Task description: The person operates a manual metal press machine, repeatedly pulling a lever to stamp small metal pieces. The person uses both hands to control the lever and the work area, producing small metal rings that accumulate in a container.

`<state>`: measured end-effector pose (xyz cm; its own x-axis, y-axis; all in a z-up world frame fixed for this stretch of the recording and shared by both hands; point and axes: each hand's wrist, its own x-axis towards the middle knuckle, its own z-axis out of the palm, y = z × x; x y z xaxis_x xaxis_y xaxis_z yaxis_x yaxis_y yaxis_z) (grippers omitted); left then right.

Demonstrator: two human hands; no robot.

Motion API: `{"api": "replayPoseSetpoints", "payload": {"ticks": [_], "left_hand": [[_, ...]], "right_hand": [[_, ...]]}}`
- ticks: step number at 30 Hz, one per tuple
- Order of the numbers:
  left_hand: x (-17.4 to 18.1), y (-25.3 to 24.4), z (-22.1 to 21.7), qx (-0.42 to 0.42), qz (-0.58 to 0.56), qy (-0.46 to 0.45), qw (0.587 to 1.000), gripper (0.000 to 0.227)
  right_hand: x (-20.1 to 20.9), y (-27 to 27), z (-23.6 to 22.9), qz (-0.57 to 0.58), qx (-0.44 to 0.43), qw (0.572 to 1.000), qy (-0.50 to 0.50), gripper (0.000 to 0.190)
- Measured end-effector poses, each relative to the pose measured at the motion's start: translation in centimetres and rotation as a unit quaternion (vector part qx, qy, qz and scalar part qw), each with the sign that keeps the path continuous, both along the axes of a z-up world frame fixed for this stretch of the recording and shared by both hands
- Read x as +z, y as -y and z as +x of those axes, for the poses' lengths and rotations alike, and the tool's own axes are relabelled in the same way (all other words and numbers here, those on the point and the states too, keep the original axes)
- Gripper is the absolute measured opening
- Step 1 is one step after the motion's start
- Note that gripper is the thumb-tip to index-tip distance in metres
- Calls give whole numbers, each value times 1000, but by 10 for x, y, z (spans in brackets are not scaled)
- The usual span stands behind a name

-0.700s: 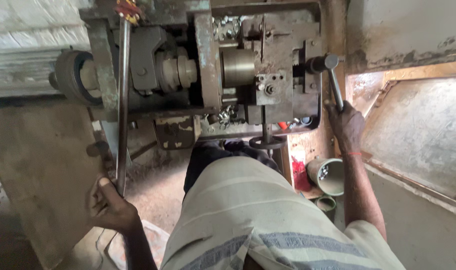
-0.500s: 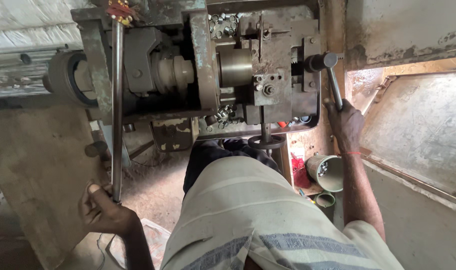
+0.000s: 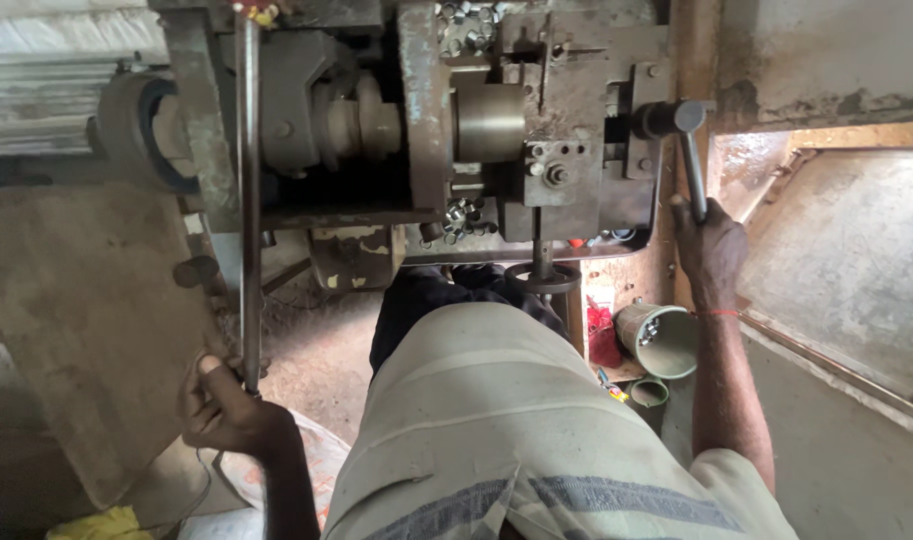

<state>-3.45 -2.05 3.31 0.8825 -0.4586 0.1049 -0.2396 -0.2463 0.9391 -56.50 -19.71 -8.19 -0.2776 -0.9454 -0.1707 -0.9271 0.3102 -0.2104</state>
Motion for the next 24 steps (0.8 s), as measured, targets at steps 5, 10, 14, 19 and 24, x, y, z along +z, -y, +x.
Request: {"api": "replayPoseSetpoints", "payload": {"ticks": [5, 10, 14, 19, 24], "left_hand": [[6, 8, -6, 19, -27, -60, 998, 18], [9, 5, -8, 12, -19, -62, 998, 20], [0, 1, -8, 20, -16, -62, 998, 19], [-4, -2, -10, 34, -15, -82, 996, 20], [-3, -4, -11, 21, -12, -79, 997, 21]], "right_hand": [[-1, -2, -1, 1, 13, 1000, -12, 58], [-9, -5, -7, -14, 21, 1000, -18, 56], [-9, -3, -8, -21, 20, 1000, -8, 53], [-6, -2, -3, -29, 22, 999, 22, 50], [-1, -3, -2, -22, 28, 999, 10, 51]]}}
